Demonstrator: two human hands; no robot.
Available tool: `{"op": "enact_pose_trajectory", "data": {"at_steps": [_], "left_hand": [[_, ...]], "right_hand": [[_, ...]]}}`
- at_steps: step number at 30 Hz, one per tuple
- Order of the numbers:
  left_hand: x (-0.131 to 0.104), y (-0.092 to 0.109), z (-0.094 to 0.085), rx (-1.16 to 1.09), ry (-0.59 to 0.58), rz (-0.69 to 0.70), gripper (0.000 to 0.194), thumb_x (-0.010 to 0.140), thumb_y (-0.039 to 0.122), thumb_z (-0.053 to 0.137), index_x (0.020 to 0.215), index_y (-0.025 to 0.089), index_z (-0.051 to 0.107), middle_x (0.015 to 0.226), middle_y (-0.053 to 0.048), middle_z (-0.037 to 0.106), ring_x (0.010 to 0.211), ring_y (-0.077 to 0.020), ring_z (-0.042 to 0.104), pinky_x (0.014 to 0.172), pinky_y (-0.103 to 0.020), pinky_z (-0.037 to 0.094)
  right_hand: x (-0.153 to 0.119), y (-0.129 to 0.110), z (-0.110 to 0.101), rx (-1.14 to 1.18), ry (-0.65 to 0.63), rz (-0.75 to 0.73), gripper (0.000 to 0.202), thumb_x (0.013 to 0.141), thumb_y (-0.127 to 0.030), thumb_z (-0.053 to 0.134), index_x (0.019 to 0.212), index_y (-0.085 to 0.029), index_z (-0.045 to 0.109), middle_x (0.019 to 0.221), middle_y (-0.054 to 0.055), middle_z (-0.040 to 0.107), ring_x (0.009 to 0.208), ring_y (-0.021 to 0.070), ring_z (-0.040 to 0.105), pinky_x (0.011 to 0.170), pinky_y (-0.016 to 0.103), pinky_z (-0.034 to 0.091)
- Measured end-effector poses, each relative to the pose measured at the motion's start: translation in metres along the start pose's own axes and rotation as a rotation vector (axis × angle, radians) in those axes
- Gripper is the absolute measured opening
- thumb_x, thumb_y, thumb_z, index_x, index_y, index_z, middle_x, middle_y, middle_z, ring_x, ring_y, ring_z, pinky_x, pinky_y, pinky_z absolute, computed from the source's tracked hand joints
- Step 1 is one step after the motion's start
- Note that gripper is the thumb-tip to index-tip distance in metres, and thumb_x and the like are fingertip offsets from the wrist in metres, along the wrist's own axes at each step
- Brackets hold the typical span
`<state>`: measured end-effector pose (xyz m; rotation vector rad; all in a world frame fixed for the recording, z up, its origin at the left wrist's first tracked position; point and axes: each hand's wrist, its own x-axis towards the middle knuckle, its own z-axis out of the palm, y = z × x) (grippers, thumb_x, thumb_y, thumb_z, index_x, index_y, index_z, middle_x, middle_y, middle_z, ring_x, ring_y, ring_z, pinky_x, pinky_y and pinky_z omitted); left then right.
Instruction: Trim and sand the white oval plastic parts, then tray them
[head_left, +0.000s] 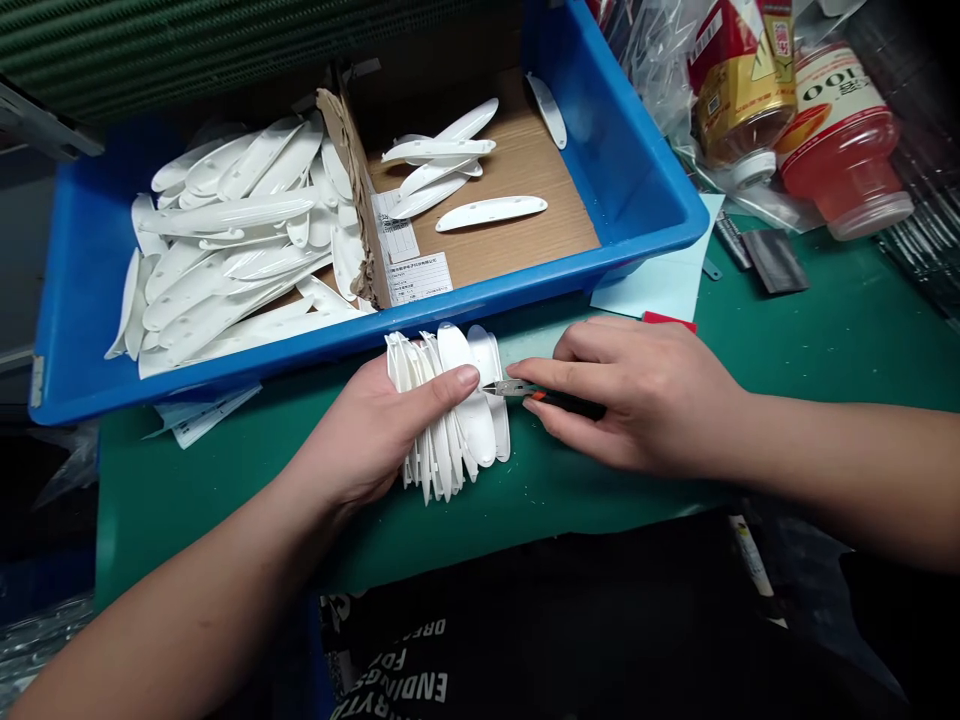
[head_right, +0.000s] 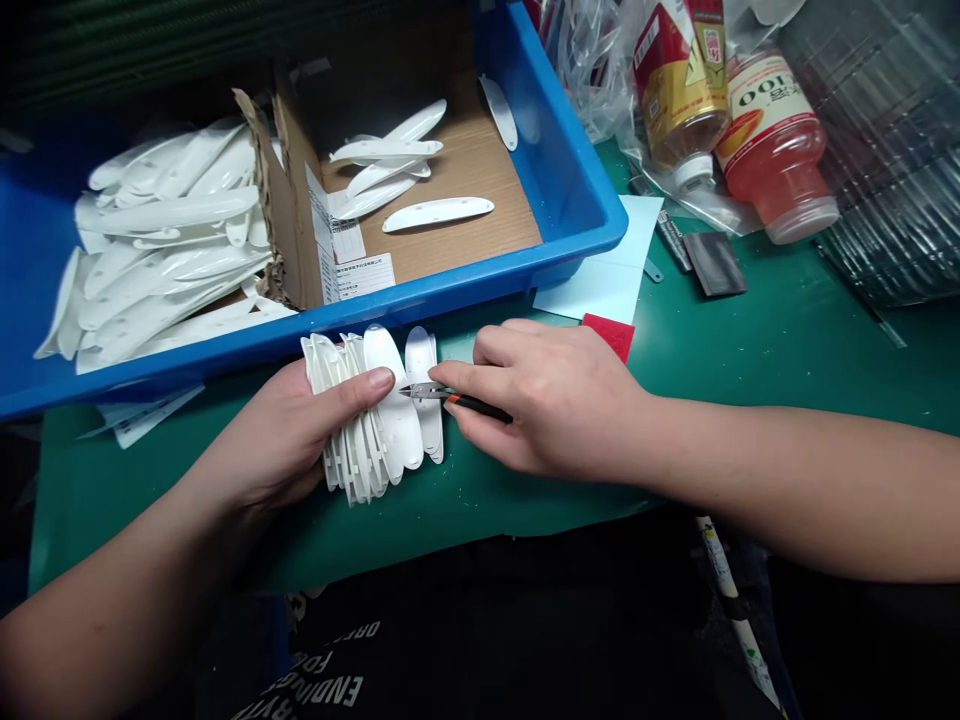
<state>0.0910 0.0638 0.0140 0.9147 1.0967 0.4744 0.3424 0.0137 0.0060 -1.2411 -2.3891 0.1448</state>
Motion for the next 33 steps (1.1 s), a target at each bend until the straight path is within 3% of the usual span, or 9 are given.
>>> {"op": "enact_pose_trajectory", "data": {"at_steps": [4, 8, 16, 23, 33], "left_hand": [[0.001, 0.001, -0.001, 0.109, 0.019, 0.034, 0.050, 0.078, 0.047, 0.091, 0.117, 0.020, 0.076, 0.115, -0.009, 0.080, 0.099, -0.0284, 0.075, 0.083, -0.035, 0.062], [0.001, 0.002, -0.003, 0.212, 0.070, 0.050, 0.054, 0.076, 0.049, 0.092, 0.120, 0.022, 0.075, 0.108, -0.007, 0.080, 0.090, -0.0248, 0.074, 0.078, -0.032, 0.060], [-0.002, 0.003, -0.001, 0.096, 0.035, 0.082, 0.041, 0.081, 0.046, 0.089, 0.111, 0.022, 0.074, 0.104, -0.004, 0.077, 0.086, -0.0204, 0.072, 0.076, -0.029, 0.060], [-0.002, 0.004, 0.003, 0.073, 0.058, 0.108, 0.043, 0.079, 0.045, 0.091, 0.110, 0.021, 0.075, 0.087, -0.002, 0.073, 0.075, -0.0176, 0.068, 0.069, -0.028, 0.059], [-0.002, 0.002, 0.003, 0.077, 0.069, 0.117, 0.042, 0.079, 0.047, 0.091, 0.110, 0.022, 0.075, 0.089, -0.002, 0.073, 0.078, -0.0178, 0.068, 0.068, -0.027, 0.059]], "right_hand": [[0.001, 0.002, -0.002, -0.012, -0.020, 0.024, 0.032, 0.104, -0.036, 0.060, 0.127, -0.022, 0.077, 0.093, 0.005, 0.068, 0.078, 0.0173, 0.056, 0.061, 0.031, 0.030], [0.000, 0.002, -0.002, 0.018, -0.051, -0.018, 0.031, 0.104, -0.036, 0.060, 0.127, -0.023, 0.077, 0.091, 0.006, 0.066, 0.082, 0.0186, 0.056, 0.064, 0.032, 0.031], [0.001, -0.007, 0.006, -0.003, -0.082, -0.143, 0.032, 0.104, -0.034, 0.058, 0.125, -0.019, 0.077, 0.090, 0.008, 0.062, 0.082, 0.0215, 0.050, 0.068, 0.035, 0.032], [0.000, -0.011, 0.012, -0.042, -0.077, -0.124, 0.032, 0.105, -0.035, 0.057, 0.124, -0.019, 0.077, 0.089, 0.008, 0.060, 0.080, 0.0231, 0.046, 0.066, 0.037, 0.029], [0.000, -0.012, 0.013, -0.027, -0.086, -0.114, 0.034, 0.106, -0.036, 0.055, 0.126, -0.018, 0.077, 0.088, 0.008, 0.061, 0.079, 0.0227, 0.048, 0.066, 0.037, 0.030]]}}
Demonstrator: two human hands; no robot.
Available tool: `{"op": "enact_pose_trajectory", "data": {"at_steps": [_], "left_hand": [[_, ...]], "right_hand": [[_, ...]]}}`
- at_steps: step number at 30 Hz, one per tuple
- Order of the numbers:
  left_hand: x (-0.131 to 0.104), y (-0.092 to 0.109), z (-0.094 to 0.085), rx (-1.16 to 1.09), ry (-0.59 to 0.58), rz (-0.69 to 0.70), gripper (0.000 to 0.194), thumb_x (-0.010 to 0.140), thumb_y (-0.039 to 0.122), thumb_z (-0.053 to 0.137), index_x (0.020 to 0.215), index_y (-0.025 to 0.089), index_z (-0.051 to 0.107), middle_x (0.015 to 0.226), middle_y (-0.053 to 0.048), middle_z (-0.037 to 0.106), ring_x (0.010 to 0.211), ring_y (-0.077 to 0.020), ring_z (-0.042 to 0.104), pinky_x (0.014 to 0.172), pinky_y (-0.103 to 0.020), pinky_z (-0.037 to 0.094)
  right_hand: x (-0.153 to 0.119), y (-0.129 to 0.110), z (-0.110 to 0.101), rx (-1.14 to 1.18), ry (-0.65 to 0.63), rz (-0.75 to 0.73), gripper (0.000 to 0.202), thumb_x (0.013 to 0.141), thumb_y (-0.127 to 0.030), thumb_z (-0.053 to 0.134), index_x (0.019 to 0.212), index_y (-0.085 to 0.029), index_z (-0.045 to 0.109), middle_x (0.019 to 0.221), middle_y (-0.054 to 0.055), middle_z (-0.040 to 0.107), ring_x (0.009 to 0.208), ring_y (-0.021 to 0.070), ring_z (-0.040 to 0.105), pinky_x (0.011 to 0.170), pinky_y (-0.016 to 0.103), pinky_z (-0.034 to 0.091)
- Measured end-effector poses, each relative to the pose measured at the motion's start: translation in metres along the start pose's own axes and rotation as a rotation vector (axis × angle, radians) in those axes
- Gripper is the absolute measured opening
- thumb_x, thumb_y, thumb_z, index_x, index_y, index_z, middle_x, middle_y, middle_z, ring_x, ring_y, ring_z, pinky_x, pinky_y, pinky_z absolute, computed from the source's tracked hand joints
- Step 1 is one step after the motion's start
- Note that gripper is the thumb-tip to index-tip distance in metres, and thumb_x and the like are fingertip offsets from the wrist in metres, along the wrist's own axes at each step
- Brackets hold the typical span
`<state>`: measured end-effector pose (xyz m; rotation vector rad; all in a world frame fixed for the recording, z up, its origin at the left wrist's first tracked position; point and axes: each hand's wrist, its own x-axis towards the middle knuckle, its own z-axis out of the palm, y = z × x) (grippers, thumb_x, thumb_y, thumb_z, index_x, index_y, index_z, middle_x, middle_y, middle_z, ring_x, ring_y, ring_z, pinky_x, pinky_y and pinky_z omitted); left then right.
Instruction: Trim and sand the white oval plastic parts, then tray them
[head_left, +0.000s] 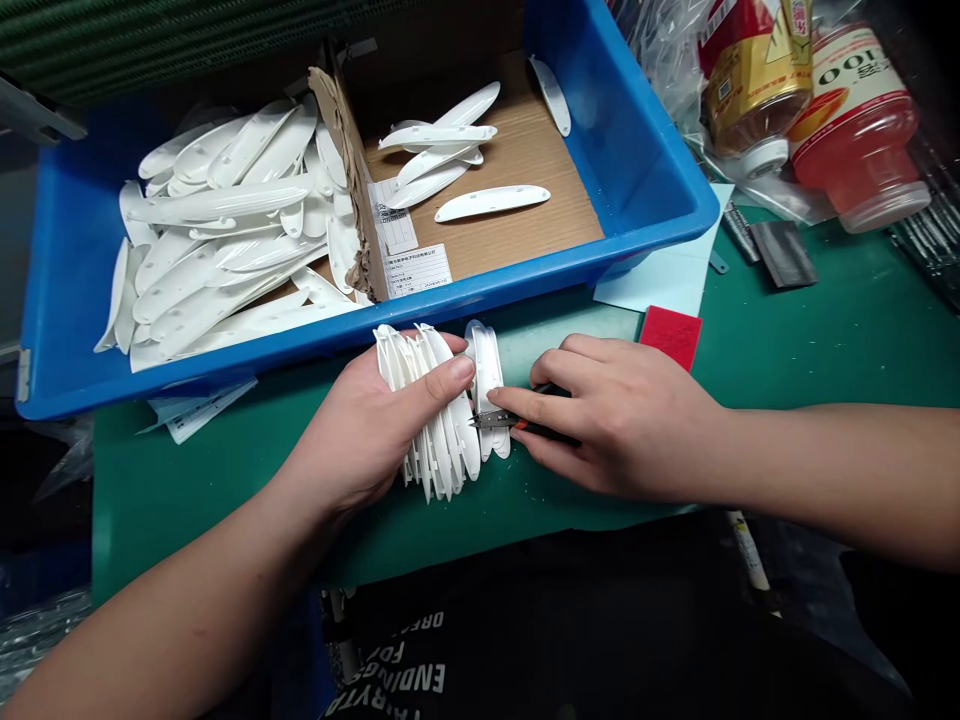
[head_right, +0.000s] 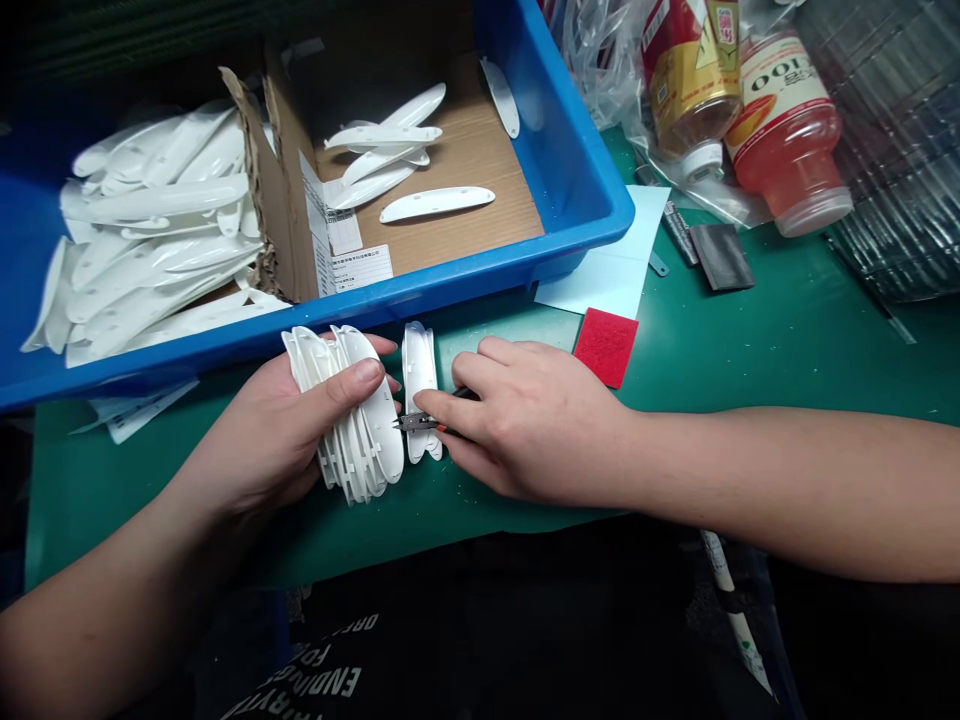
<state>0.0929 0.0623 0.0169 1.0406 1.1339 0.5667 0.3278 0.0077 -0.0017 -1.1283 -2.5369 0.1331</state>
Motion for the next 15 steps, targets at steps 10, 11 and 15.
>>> {"op": "enact_pose_trajectory", "data": {"at_steps": [10, 11, 15], "left_hand": [[-0.0007, -0.0013, 0.0005, -0.011, 0.014, 0.018, 0.040, 0.080, 0.044, 0.090, 0.110, 0.023, 0.074, 0.090, -0.001, 0.072, 0.078, -0.0173, 0.068, 0.069, -0.027, 0.059], [-0.0006, -0.0010, 0.0009, -0.012, 0.014, 0.017, 0.041, 0.080, 0.044, 0.090, 0.110, 0.022, 0.074, 0.089, -0.001, 0.072, 0.078, -0.0173, 0.068, 0.069, -0.027, 0.059], [-0.0007, -0.0003, 0.0029, -0.029, 0.020, 0.002, 0.044, 0.078, 0.045, 0.091, 0.110, 0.021, 0.073, 0.088, -0.002, 0.072, 0.078, -0.0183, 0.068, 0.068, -0.028, 0.060]], "right_hand": [[-0.0021, -0.0009, -0.0005, 0.022, 0.003, 0.009, 0.033, 0.106, -0.035, 0.057, 0.128, -0.018, 0.076, 0.089, 0.008, 0.062, 0.081, 0.0227, 0.050, 0.065, 0.037, 0.031], [-0.0022, -0.0009, -0.0003, 0.020, 0.001, 0.009, 0.033, 0.106, -0.035, 0.056, 0.128, -0.018, 0.076, 0.089, 0.008, 0.062, 0.081, 0.0227, 0.050, 0.065, 0.036, 0.031], [-0.0032, -0.0018, 0.0006, -0.013, -0.014, 0.014, 0.035, 0.107, -0.037, 0.056, 0.129, -0.018, 0.075, 0.090, 0.007, 0.061, 0.082, 0.0227, 0.049, 0.064, 0.037, 0.030]]}}
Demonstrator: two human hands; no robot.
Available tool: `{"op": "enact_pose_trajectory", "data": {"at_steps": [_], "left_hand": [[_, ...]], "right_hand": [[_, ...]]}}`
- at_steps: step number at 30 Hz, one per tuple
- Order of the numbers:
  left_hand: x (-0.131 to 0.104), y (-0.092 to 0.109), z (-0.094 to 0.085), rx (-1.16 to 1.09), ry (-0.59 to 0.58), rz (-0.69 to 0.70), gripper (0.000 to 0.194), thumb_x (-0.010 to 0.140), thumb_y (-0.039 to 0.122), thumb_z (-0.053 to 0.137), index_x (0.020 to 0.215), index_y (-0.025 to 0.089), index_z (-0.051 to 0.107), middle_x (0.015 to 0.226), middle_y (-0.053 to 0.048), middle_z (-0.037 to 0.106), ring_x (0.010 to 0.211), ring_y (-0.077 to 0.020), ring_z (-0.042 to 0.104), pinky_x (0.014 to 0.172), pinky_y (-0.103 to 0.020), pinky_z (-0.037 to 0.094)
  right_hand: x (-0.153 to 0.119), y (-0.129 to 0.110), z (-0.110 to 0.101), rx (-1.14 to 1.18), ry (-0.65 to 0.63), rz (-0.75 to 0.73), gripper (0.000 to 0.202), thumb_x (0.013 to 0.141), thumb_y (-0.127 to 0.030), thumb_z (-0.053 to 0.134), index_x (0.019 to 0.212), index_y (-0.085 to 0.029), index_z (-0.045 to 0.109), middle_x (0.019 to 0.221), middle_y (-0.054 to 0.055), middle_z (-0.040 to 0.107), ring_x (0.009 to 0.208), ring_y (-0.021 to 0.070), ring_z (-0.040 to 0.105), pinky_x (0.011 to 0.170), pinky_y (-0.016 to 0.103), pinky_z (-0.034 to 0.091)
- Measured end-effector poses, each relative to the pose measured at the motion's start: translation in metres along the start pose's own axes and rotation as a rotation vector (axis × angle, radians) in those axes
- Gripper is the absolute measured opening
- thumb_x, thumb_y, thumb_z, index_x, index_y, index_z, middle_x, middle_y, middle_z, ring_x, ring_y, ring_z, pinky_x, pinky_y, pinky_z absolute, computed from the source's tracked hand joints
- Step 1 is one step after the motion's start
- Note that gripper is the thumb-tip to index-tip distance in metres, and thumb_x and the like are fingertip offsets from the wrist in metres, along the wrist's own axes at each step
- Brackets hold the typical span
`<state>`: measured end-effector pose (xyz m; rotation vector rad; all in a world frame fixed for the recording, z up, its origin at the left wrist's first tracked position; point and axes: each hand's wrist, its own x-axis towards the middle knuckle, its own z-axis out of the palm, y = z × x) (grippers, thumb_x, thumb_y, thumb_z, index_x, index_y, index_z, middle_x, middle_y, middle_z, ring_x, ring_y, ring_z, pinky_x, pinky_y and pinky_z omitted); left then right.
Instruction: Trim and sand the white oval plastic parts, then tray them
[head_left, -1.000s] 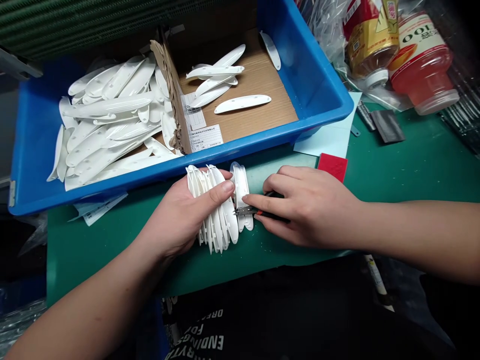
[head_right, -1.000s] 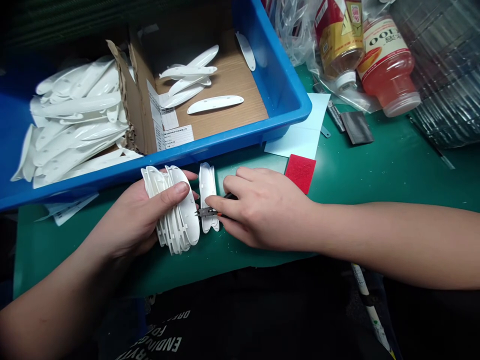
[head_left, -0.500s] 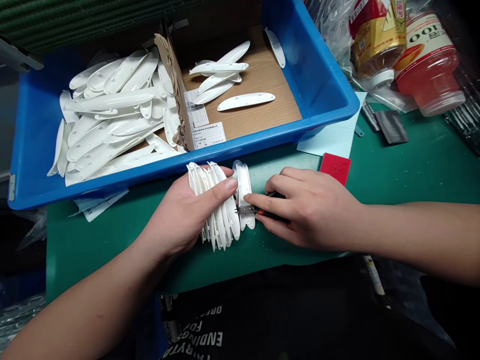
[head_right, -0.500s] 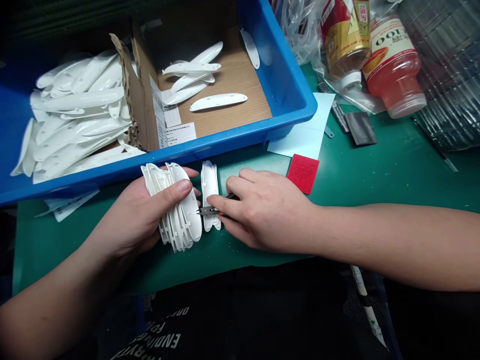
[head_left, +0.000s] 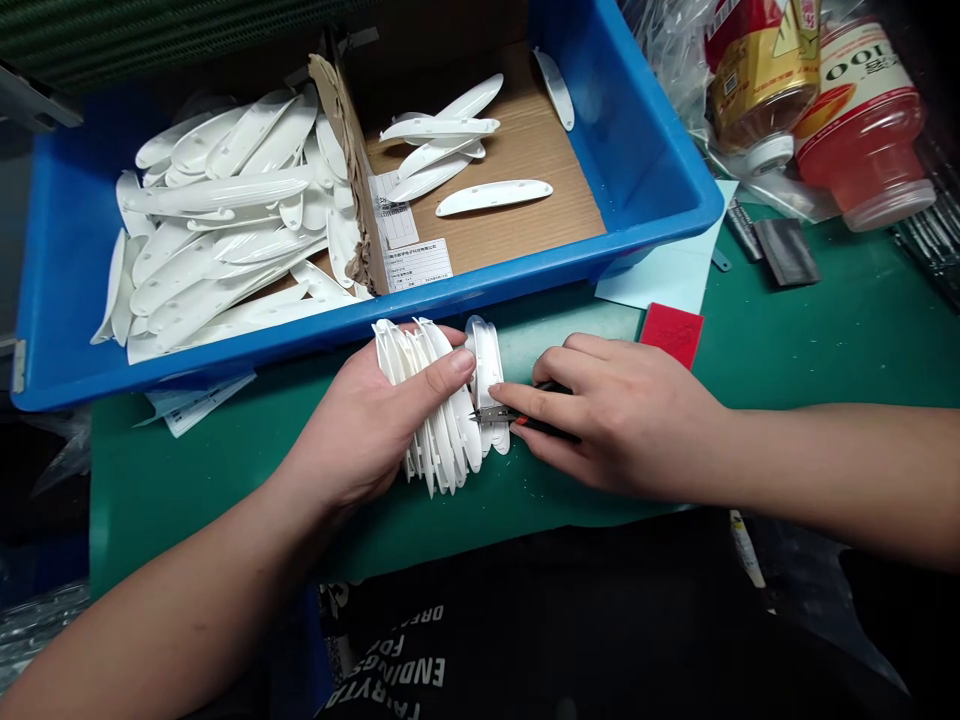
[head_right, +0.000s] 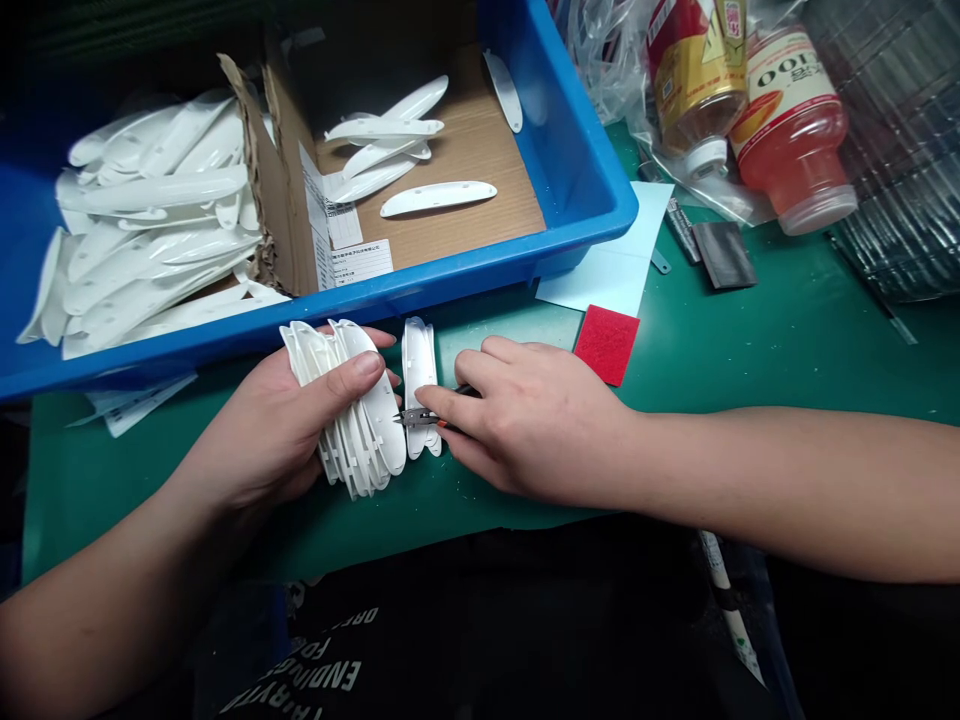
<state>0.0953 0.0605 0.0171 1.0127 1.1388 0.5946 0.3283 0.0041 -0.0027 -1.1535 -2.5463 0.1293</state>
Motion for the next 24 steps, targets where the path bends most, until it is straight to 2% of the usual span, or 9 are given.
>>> {"op": "enact_pose_trajectory", "data": {"at_steps": [10, 16, 20, 24], "left_hand": [[-0.0010, -0.0021, 0.0012, 0.020, 0.037, -0.022, 0.047, 0.077, 0.048, 0.092, 0.111, 0.022, 0.074, 0.089, -0.001, 0.073, 0.078, -0.0180, 0.068, 0.070, -0.029, 0.059], [0.0005, -0.0024, -0.0035, 0.085, 0.037, -0.003, 0.051, 0.078, 0.051, 0.090, 0.117, 0.023, 0.074, 0.098, -0.004, 0.076, 0.083, -0.0208, 0.070, 0.074, -0.032, 0.060], [-0.0003, -0.0004, -0.0028, 0.087, 0.023, -0.001, 0.056, 0.075, 0.055, 0.090, 0.117, 0.022, 0.072, 0.101, -0.006, 0.077, 0.083, -0.0239, 0.071, 0.074, -0.035, 0.060], [-0.0012, 0.0000, -0.0020, 0.077, 0.022, 0.006, 0.055, 0.076, 0.054, 0.090, 0.117, 0.022, 0.072, 0.102, -0.006, 0.076, 0.083, -0.0224, 0.071, 0.075, -0.033, 0.060]], "right_hand": [[-0.0020, -0.0054, 0.0015, -0.095, -0.033, 0.003, 0.031, 0.109, -0.035, 0.054, 0.125, -0.018, 0.074, 0.087, 0.006, 0.059, 0.078, 0.0201, 0.048, 0.060, 0.035, 0.020], [-0.0027, -0.0006, 0.0083, 0.049, -0.040, 0.019, 0.034, 0.110, -0.039, 0.052, 0.124, -0.018, 0.075, 0.083, 0.003, 0.059, 0.075, 0.0173, 0.053, 0.062, 0.034, 0.025], [-0.0017, 0.0033, 0.0044, 0.116, 0.006, 0.061, 0.033, 0.109, -0.039, 0.055, 0.127, -0.020, 0.075, 0.085, 0.003, 0.063, 0.076, 0.0162, 0.055, 0.062, 0.034, 0.028], [-0.0003, 0.0040, -0.0014, 0.092, 0.049, 0.047, 0.034, 0.107, -0.038, 0.058, 0.130, -0.021, 0.075, 0.089, 0.005, 0.064, 0.079, 0.0187, 0.054, 0.062, 0.034, 0.028]]}}
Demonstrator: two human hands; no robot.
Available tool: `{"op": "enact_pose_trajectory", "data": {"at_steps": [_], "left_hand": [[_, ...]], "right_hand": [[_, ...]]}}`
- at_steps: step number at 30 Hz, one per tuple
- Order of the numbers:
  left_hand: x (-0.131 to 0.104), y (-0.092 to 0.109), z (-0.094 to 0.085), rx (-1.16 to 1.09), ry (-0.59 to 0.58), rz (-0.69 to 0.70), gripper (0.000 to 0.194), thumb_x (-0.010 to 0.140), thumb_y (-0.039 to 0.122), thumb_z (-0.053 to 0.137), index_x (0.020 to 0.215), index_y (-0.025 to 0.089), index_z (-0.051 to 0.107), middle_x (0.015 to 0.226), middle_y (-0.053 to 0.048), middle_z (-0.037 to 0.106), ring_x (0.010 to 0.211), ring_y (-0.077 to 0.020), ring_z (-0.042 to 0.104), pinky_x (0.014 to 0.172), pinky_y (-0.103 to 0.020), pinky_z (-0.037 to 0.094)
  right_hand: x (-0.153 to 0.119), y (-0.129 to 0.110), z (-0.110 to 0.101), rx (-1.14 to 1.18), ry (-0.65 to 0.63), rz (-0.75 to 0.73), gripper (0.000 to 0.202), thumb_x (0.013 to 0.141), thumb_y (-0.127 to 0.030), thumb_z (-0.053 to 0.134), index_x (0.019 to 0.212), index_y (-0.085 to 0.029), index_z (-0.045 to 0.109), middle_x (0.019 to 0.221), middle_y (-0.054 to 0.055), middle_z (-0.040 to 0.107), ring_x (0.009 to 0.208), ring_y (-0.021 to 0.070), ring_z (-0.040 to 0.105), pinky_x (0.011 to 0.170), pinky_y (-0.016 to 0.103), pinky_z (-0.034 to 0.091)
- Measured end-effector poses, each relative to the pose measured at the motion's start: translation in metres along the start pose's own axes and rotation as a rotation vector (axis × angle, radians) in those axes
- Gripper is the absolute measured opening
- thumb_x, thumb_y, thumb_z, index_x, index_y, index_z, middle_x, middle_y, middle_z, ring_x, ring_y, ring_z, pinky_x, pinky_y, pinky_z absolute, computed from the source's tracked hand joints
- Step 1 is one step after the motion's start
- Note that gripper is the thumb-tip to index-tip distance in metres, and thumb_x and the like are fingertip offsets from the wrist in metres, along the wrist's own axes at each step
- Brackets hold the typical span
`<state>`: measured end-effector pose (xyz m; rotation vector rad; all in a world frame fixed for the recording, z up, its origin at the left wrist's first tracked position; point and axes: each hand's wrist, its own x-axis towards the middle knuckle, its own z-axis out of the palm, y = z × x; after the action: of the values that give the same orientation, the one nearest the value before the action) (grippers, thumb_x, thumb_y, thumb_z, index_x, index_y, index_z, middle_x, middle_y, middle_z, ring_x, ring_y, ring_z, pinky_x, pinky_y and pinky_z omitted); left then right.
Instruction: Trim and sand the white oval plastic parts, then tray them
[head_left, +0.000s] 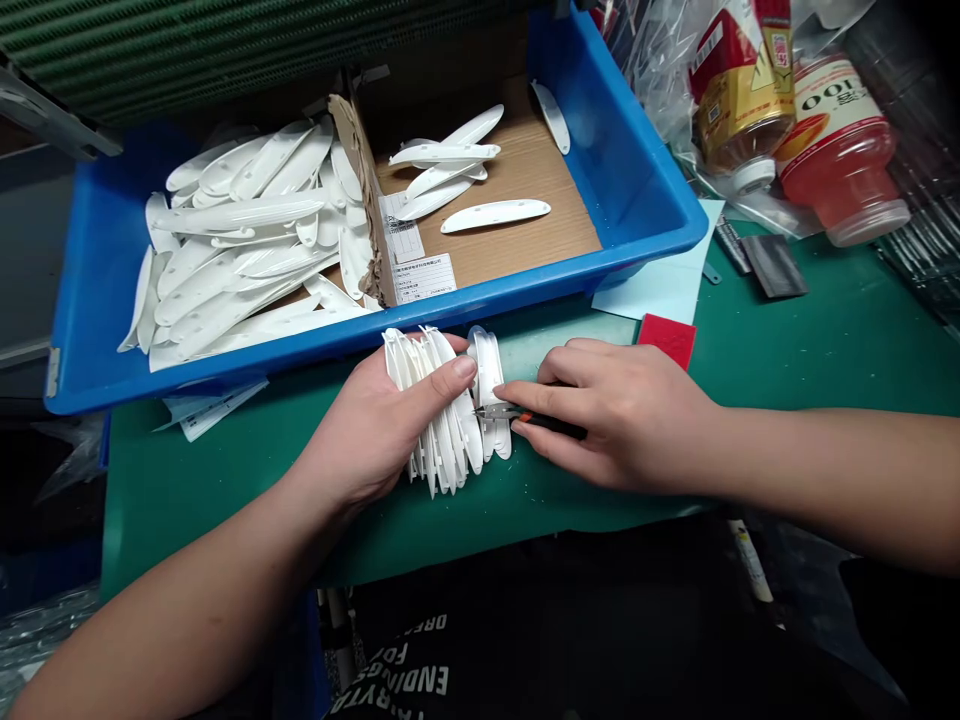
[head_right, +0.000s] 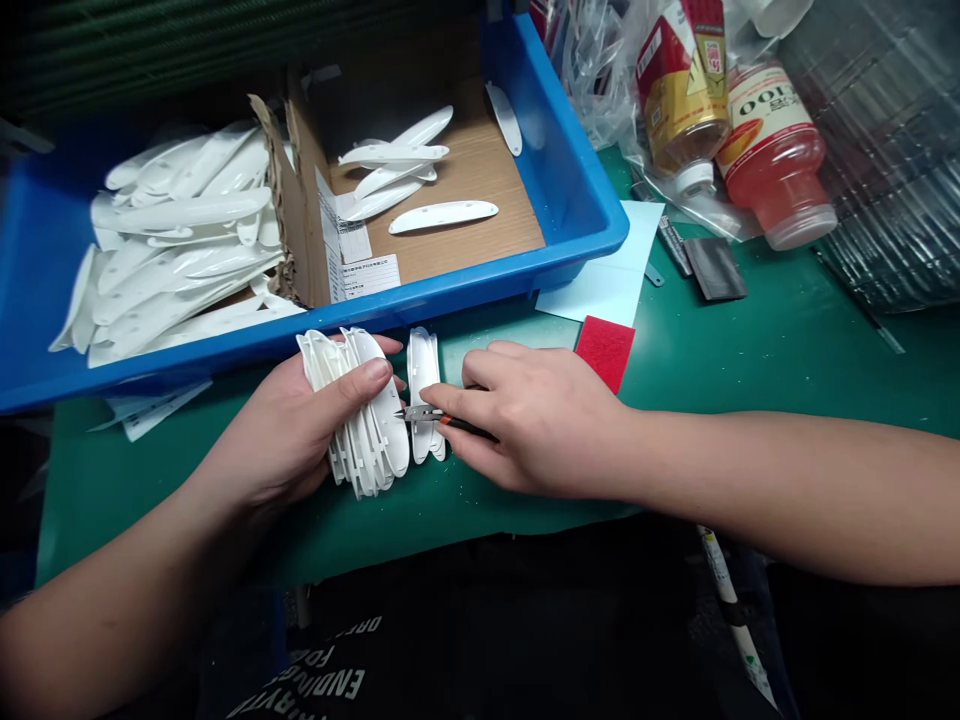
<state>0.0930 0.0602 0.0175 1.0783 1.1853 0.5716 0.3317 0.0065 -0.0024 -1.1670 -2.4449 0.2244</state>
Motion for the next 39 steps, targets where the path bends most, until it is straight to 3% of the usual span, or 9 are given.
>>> {"op": "enact_pose_trajectory", "data": {"at_steps": [9, 24, 32, 35, 39], "left_hand": [[-0.001, 0.001, -0.001, 0.000, 0.017, -0.013, 0.051, 0.078, 0.053, 0.090, 0.116, 0.024, 0.073, 0.100, -0.004, 0.077, 0.083, -0.0226, 0.071, 0.069, -0.031, 0.059], [-0.004, 0.003, 0.002, 0.030, 0.023, -0.012, 0.056, 0.075, 0.057, 0.089, 0.116, 0.023, 0.072, 0.096, -0.005, 0.077, 0.080, -0.0237, 0.070, 0.072, -0.034, 0.060], [-0.002, 0.007, -0.009, 0.413, 0.024, 0.123, 0.041, 0.084, 0.056, 0.081, 0.109, 0.024, 0.080, 0.108, -0.006, 0.081, 0.098, -0.0315, 0.072, 0.087, -0.038, 0.056], [-0.001, 0.012, -0.010, 0.545, 0.062, 0.183, 0.041, 0.083, 0.054, 0.081, 0.113, 0.026, 0.081, 0.112, -0.006, 0.081, 0.104, -0.0344, 0.071, 0.095, -0.041, 0.054], [-0.003, 0.016, -0.014, 0.708, 0.076, 0.195, 0.039, 0.085, 0.051, 0.079, 0.117, 0.029, 0.080, 0.108, -0.004, 0.080, 0.100, -0.0343, 0.071, 0.092, -0.041, 0.054]], "right_hand": [[0.003, -0.006, 0.003, -0.091, -0.051, -0.039, 0.036, 0.108, -0.037, 0.054, 0.131, -0.016, 0.074, 0.091, 0.008, 0.062, 0.082, 0.0225, 0.049, 0.066, 0.035, 0.029], [-0.004, -0.009, 0.008, -0.074, -0.050, -0.015, 0.031, 0.108, -0.036, 0.055, 0.124, -0.019, 0.075, 0.082, 0.004, 0.059, 0.075, 0.0176, 0.052, 0.059, 0.034, 0.023], [0.000, 0.005, 0.000, 0.033, 0.107, 0.066, 0.030, 0.101, -0.030, 0.065, 0.126, -0.019, 0.077, 0.086, 0.004, 0.066, 0.073, 0.0151, 0.058, 0.059, 0.030, 0.032], [0.001, 0.006, 0.001, 0.028, 0.107, 0.072, 0.030, 0.100, -0.031, 0.066, 0.126, -0.020, 0.077, 0.086, 0.004, 0.067, 0.073, 0.0151, 0.059, 0.060, 0.029, 0.034], [0.002, 0.008, 0.002, 0.033, 0.085, 0.089, 0.031, 0.103, -0.035, 0.063, 0.127, -0.021, 0.077, 0.086, 0.004, 0.067, 0.075, 0.0152, 0.060, 0.061, 0.029, 0.035]]}}
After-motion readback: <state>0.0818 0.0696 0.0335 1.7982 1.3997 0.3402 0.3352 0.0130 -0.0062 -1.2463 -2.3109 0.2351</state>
